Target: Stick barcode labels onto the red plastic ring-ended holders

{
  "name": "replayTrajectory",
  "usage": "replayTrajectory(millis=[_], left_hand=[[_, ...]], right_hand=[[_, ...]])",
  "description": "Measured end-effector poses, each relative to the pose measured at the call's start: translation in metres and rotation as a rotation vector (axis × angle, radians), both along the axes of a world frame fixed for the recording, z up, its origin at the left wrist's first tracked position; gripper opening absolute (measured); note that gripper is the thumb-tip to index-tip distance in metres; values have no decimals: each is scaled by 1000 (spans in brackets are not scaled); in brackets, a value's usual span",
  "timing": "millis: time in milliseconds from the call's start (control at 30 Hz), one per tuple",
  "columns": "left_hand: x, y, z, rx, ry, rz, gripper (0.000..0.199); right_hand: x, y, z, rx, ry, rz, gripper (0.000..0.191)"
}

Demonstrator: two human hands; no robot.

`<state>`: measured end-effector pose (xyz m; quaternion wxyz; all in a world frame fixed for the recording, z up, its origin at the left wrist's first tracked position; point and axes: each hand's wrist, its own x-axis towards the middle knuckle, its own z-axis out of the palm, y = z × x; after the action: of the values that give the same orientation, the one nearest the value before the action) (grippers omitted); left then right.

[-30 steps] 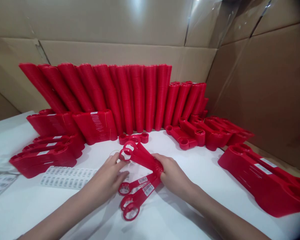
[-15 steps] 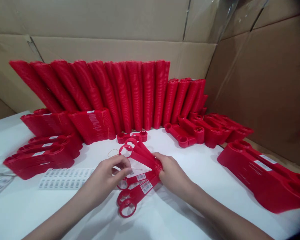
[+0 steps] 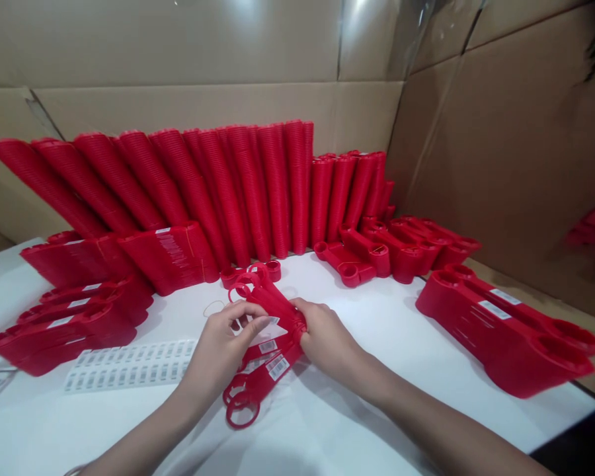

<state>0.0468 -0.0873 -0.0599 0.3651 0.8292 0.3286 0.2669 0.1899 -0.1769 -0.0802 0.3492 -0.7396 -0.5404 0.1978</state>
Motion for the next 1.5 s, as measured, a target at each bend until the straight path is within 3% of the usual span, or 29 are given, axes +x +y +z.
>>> replayTrajectory(millis=[500,767,933,1033,1200,1300,1400,1500], left_hand=[[7,2,-14,283,-14,2,16],[9,10,-26,1014,103,-24,16],[5,24,-20,1238,155,53,20],[-2,34,-14,1145,96,91,18],[-13,37,-7,685,-127,93,9],[-21,31,-8,504,-201,91,7],[-32,26,-13,391,-217,95,9],[-47,22,-20,394,-169,80,15]], right_hand=[[-4,-1,3,-6,-7,13,37],[-7,-4,2,78,40,87,41],[-11,-6,4,66,93,92,42],[-11,-6,5,46,134,113,41],[-9,-5,4,67,129,106,41],[-8,-4,3,95,122,107,41],[-7,-4,2,118,128,122,40],[-7,-3,1,133,81,120,38]])
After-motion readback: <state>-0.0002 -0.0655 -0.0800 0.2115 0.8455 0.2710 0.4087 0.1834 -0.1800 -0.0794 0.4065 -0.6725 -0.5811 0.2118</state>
